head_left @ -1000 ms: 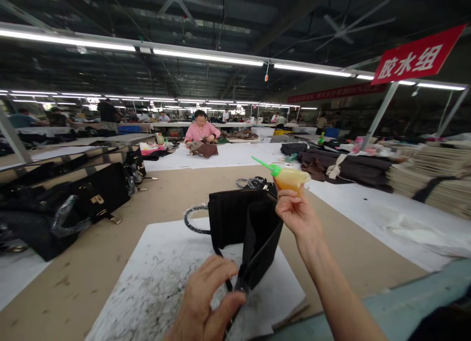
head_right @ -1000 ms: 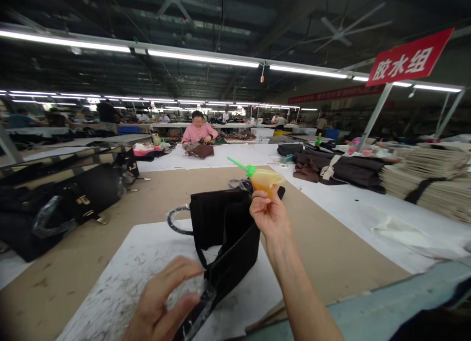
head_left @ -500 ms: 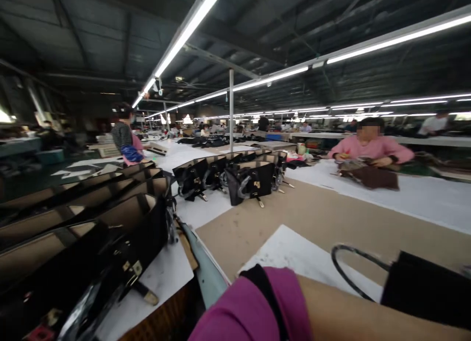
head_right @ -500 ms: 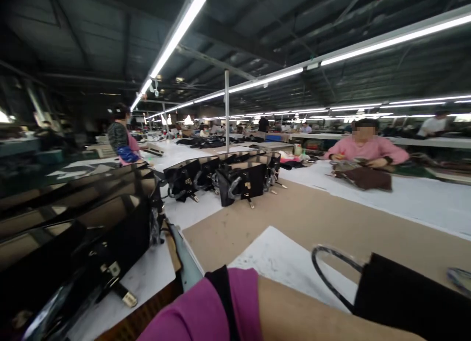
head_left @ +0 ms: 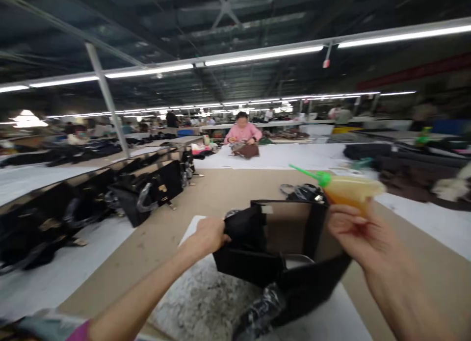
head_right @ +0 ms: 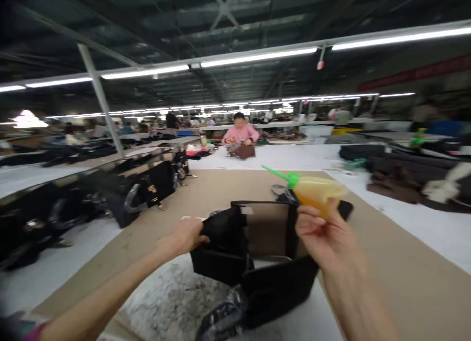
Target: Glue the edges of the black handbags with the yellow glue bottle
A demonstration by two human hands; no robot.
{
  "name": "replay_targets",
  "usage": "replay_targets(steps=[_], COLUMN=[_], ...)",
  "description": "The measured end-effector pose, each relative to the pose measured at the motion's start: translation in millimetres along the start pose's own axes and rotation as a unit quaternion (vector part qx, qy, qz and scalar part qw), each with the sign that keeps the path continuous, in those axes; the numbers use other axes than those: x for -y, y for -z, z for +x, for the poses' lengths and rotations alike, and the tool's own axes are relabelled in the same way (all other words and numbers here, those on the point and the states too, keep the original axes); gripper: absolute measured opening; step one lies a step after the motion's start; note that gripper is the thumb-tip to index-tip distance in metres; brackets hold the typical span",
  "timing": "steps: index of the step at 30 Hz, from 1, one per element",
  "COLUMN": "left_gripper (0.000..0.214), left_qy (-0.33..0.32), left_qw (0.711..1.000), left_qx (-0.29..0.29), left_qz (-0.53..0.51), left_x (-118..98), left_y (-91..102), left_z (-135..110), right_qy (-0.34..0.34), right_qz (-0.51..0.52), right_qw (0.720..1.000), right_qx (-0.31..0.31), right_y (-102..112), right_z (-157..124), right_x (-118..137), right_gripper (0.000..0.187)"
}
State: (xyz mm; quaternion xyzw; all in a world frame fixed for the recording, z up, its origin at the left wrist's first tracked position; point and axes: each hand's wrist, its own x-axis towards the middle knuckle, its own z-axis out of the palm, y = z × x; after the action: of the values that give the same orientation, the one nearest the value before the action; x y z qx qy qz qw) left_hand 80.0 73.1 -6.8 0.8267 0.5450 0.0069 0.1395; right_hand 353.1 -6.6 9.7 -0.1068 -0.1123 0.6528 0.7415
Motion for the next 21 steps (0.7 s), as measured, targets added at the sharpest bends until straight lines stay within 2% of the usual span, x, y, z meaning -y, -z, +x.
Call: replay_targets(steps=[3, 5, 7, 8, 9, 10, 12, 16, 18, 21], left_gripper=[0.023, 0.025, 0.023, 0.022, 0.02, 0.018, 0.027, 0.056, 0.076, 0.101], left_qy=[0.038, 0.032, -0.049, -0.108, -0.145, -0.153, -0.088, 0.048, 0.083, 0.101], left_qw=[0.993, 0.987, 0.98, 0.973, 0.967, 0.965, 0.97, 0.967, 0.961, 0.956], left_qx=[-0.039, -0.12, -0.194, -0.198, -0.178, -0.147, -0.137, -0.202, -0.201, -0.186], left_qz=[0.108, 0.105, 0.019, -0.044, -0.109, -0.155, -0.18, -0.147, -0.17, -0.201], left_x=[-0.1, -19.7, -47.7, -61.6, -73.7, -82.8, -90.3, -74.8, -68.3, -72.0], left_y=[6.0, 16.9, 22.1, 20.0, 14.3, 5.6, -17.0, -57.6, -70.7, -84.5], left_z=[-4.0, -17.1, -29.0, -31.7, -31.3, -27.9, -14.2, 18.7, 31.1, 47.5], right_qy=[0.039, 0.049, 0.048, 0.041, 0.035, 0.03, 0.027, 0.031, 0.036, 0.036], right_qz=[0.05, 0.067, 0.076, 0.08, 0.083, 0.085, 0.083, 0.057, 0.049, 0.048], right_qw=[0.994, 0.99, 0.991, 0.992, 0.992, 0.993, 0.994, 0.997, 0.997, 0.997], right_qx=[-0.092, -0.11, -0.1, -0.093, -0.086, -0.08, -0.071, -0.049, -0.046, -0.05], right_y=[-11.7, -19.8, -23.0, -22.7, -21.4, -19.5, -15.5, -11.7, -12.0, -13.8], right_z=[-18.7, -18.4, -16.1, -15.4, -15.2, -15.4, -17.1, -22.4, -24.8, -26.6], right_x=[4.7, -0.9, -5.2, -6.0, -6.0, -5.2, -2.5, 1.6, 1.7, 0.4], right_gripper=[0.014, 0.015, 0.025, 0.033, 0.042, 0.05, 0.062, 0.065, 0.061, 0.058])
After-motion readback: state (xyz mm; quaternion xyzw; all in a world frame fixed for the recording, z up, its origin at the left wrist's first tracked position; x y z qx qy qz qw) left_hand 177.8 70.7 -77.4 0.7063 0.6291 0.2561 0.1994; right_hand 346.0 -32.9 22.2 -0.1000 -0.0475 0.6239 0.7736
